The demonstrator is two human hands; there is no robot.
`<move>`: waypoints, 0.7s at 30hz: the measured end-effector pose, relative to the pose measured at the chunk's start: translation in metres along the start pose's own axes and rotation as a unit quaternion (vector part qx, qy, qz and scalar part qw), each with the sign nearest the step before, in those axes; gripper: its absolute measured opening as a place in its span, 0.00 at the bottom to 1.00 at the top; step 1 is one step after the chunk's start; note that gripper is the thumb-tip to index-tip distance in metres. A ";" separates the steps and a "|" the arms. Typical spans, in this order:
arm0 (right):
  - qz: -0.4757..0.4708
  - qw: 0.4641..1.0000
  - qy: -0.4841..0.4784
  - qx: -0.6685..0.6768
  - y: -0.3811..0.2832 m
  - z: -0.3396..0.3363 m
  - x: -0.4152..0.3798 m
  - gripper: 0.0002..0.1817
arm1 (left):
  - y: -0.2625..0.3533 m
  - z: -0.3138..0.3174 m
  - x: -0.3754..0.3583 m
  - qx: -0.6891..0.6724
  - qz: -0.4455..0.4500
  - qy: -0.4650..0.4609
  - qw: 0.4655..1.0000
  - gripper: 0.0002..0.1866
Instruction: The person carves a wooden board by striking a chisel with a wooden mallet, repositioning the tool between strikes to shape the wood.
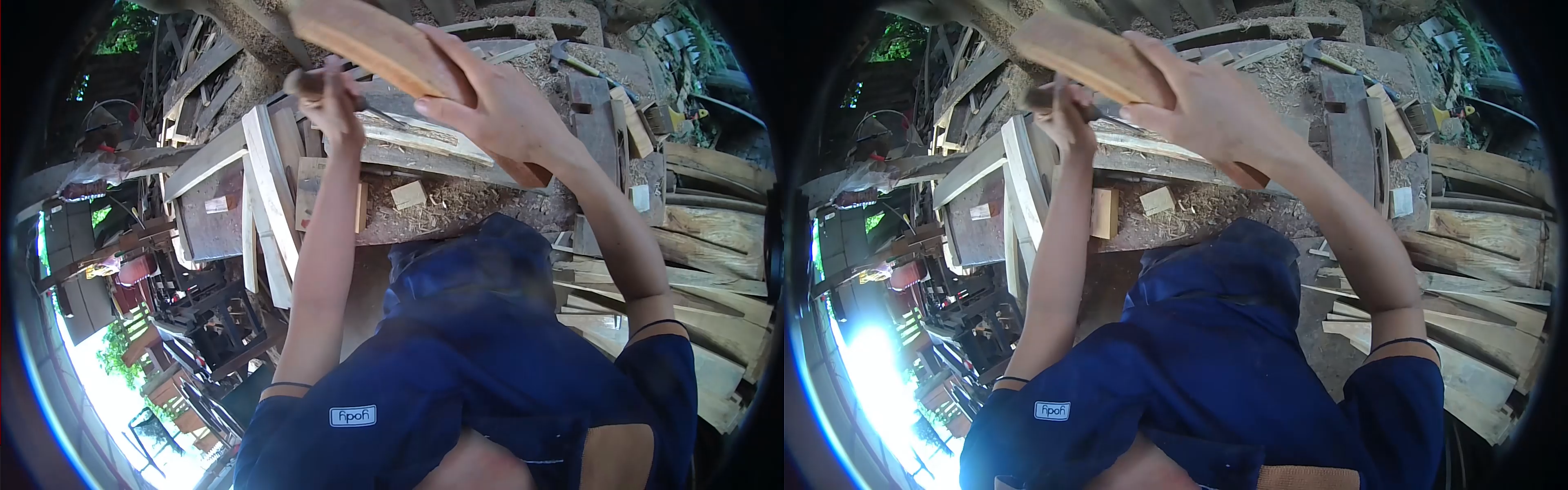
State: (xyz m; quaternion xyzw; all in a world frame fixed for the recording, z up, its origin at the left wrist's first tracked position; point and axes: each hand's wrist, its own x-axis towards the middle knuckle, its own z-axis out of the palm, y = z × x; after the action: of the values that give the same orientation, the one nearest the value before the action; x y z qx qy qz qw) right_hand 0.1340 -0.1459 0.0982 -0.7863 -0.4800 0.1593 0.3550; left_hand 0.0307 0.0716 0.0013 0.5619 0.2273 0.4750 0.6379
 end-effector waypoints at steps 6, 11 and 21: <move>0.069 0.996 -0.007 0.058 0.016 0.003 -0.020 0.45 | -0.034 -0.064 0.033 -0.226 -0.162 0.200 0.940 0.15; 0.028 0.995 0.028 0.089 0.025 0.016 -0.020 0.46 | 0.019 -0.004 0.018 -0.116 -0.068 0.132 0.982 0.15; 0.028 0.996 0.019 0.079 0.027 0.020 -0.018 0.46 | 0.008 0.015 0.005 -0.023 -0.038 0.029 0.999 0.13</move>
State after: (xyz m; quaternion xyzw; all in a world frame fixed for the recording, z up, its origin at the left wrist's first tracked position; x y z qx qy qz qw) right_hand 0.1307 -0.1616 0.0632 -0.7716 -0.4371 0.1913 0.4207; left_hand 0.0427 0.0675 0.0143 0.5240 0.2558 0.4718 0.6613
